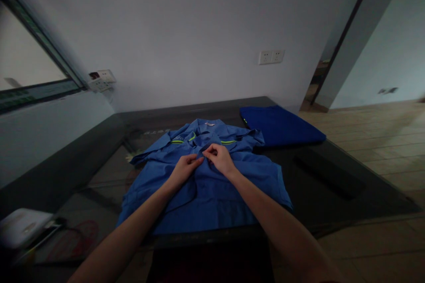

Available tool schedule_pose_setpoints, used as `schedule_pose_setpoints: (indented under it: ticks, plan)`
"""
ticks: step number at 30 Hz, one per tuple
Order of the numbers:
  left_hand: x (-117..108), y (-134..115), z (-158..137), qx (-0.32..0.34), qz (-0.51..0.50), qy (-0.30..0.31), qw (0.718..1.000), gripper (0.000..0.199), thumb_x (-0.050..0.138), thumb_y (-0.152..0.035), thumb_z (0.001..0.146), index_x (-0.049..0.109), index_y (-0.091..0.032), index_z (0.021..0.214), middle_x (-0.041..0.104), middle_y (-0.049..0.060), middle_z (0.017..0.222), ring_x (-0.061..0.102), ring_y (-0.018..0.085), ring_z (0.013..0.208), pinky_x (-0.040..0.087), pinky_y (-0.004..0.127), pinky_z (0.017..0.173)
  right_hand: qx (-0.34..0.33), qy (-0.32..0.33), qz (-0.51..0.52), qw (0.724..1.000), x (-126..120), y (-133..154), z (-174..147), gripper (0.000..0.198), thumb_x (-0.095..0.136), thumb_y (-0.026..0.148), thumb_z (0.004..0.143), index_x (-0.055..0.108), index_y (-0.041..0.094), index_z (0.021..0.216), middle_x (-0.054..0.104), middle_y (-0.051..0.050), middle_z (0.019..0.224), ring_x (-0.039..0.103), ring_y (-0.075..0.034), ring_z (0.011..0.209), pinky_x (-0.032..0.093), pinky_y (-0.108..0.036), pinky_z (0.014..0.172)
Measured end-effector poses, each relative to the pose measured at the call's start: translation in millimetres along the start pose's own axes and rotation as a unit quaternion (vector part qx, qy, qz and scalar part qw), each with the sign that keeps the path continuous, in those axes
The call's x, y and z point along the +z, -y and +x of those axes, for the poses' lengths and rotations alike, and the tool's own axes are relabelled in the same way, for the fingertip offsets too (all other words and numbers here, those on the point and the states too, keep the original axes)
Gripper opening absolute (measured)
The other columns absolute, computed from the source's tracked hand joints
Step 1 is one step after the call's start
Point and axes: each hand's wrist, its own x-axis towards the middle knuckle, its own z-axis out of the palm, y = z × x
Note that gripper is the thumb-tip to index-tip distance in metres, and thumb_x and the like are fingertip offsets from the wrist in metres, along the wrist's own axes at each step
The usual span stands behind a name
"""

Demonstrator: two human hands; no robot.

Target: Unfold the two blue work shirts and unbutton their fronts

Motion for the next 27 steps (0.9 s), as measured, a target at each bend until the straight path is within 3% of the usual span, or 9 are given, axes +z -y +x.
schedule_pose_setpoints:
  ticks: [4, 9, 15, 22, 27]
  plan:
    - [2, -4, -2, 0.030, 0.032, -0.019, 0.999, 0.037, 0.055, -0.048, 0.078, 0.054, -0.014, 0.063, 0.041, -0.005, 0.053, 0.038, 0.009, 0.051, 0.027, 0.020, 0.048, 0.018, 0.005, 0.025, 1.000, 0, -1, 1, 0.021, 0.064, 0.037, 0.072, 0.057, 0.018, 0.068, 0.059, 0.001, 0.059, 0.055, -0.014, 0.049, 0.045, -0.025, 0.048]
    - [4, -7, -4, 0.067, 0.120, -0.054, 0.989, 0.032, 0.049, -0.040, 0.083, 0.049, -0.016, 0.063, 0.041, -0.004, 0.056, 0.040, 0.011, 0.056, 0.028, 0.021, 0.052, -0.070, -0.036, -0.073, 0.994, 1, 5, -3, 0.015, 0.060, 0.030, 0.078, 0.057, 0.018, 0.069, 0.061, -0.001, 0.066, 0.057, -0.015, 0.059, 0.045, -0.025, 0.056]
    - [7, -9, -10, 0.120, 0.238, -0.088, 0.960, 0.030, 0.044, -0.033, 0.088, 0.047, -0.017, 0.063, 0.044, -0.003, 0.055, 0.043, 0.011, 0.054, 0.027, 0.022, 0.053, -0.155, -0.047, -0.198, 0.967, 4, 7, -7, 0.012, 0.055, 0.021, 0.084, 0.056, 0.019, 0.072, 0.060, -0.002, 0.073, 0.057, -0.017, 0.069, 0.043, -0.027, 0.065]
    - [9, -6, -12, 0.120, 0.280, -0.115, 0.945, 0.027, 0.043, -0.030, 0.089, 0.046, -0.018, 0.065, 0.046, -0.003, 0.055, 0.045, 0.012, 0.052, 0.028, 0.022, 0.052, -0.227, -0.031, -0.304, 0.925, 8, 10, -17, 0.018, 0.043, 0.018, 0.092, 0.059, 0.019, 0.084, 0.062, -0.007, 0.087, 0.059, -0.020, 0.083, 0.047, -0.030, 0.075]
    - [6, -5, -9, 0.109, 0.290, -0.138, 0.941, 0.024, 0.042, -0.026, 0.090, 0.047, -0.018, 0.068, 0.049, -0.001, 0.058, 0.047, 0.012, 0.054, 0.029, 0.022, 0.054, -0.261, -0.005, -0.298, 0.918, 11, 8, -18, 0.026, 0.038, 0.016, 0.094, 0.063, 0.018, 0.101, 0.064, -0.009, 0.096, 0.060, -0.020, 0.093, 0.049, -0.033, 0.084]
